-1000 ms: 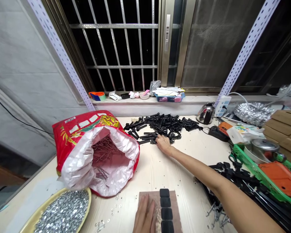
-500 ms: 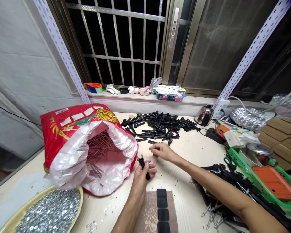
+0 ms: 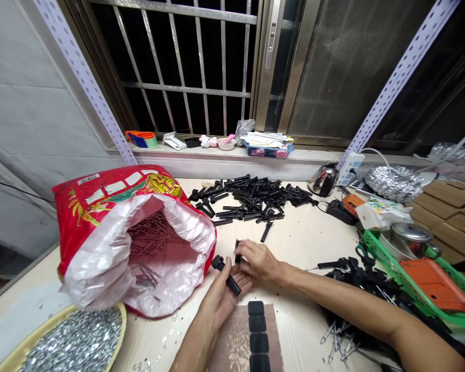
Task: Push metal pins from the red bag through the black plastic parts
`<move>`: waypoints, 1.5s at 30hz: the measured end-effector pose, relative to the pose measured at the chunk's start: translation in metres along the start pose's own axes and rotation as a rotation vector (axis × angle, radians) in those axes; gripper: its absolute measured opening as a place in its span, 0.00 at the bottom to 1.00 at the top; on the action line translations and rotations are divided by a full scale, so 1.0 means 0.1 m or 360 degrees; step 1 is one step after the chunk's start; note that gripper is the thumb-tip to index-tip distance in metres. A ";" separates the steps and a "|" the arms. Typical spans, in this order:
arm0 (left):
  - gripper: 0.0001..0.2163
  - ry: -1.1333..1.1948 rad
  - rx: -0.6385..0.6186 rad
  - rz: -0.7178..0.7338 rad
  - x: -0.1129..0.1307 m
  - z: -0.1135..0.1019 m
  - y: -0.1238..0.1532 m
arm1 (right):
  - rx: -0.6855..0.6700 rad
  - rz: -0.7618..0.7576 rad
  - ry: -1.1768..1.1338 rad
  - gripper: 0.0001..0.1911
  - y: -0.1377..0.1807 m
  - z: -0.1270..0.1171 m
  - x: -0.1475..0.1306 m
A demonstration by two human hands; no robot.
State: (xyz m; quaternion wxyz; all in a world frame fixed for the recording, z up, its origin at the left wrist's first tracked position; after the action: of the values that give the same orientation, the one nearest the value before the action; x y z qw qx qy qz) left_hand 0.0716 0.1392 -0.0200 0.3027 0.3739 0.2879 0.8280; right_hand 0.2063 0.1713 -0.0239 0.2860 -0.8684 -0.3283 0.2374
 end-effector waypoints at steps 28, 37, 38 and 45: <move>0.20 -0.0425 0.0399 0.0812 -0.15 -0.21 -0.06 | -0.1032 -0.0197 0.0244 0.04 0.52 -0.70 -0.06; 0.27 -0.0504 0.0507 0.0805 -0.23 -0.21 -0.11 | -0.1416 0.0576 0.0005 0.05 0.76 -1.13 0.11; 0.28 -0.0504 0.0486 0.0793 -0.23 -0.20 -0.11 | -0.1214 0.0761 0.0036 0.06 0.61 -1.04 0.23; 0.24 -0.0439 0.0334 0.0689 -0.17 -0.06 0.00 | -0.0382 0.1481 0.0309 0.08 0.02 -0.33 0.75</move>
State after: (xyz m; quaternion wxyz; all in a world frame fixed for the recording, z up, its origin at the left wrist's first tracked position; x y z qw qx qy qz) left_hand 0.0756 0.1260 -0.0311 0.1148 0.5652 0.2416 0.7804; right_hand 0.2769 0.2115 -0.0180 0.0768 -0.9679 0.0978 0.2184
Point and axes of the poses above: each hand's wrist, its own y-axis away from the middle knuckle, its own z-axis out of the palm, x = y × z, the point moved 2 cm from there along -y, towards the middle knuckle, and after that the axes turned 11 degrees about x, right-handed, at the moved point
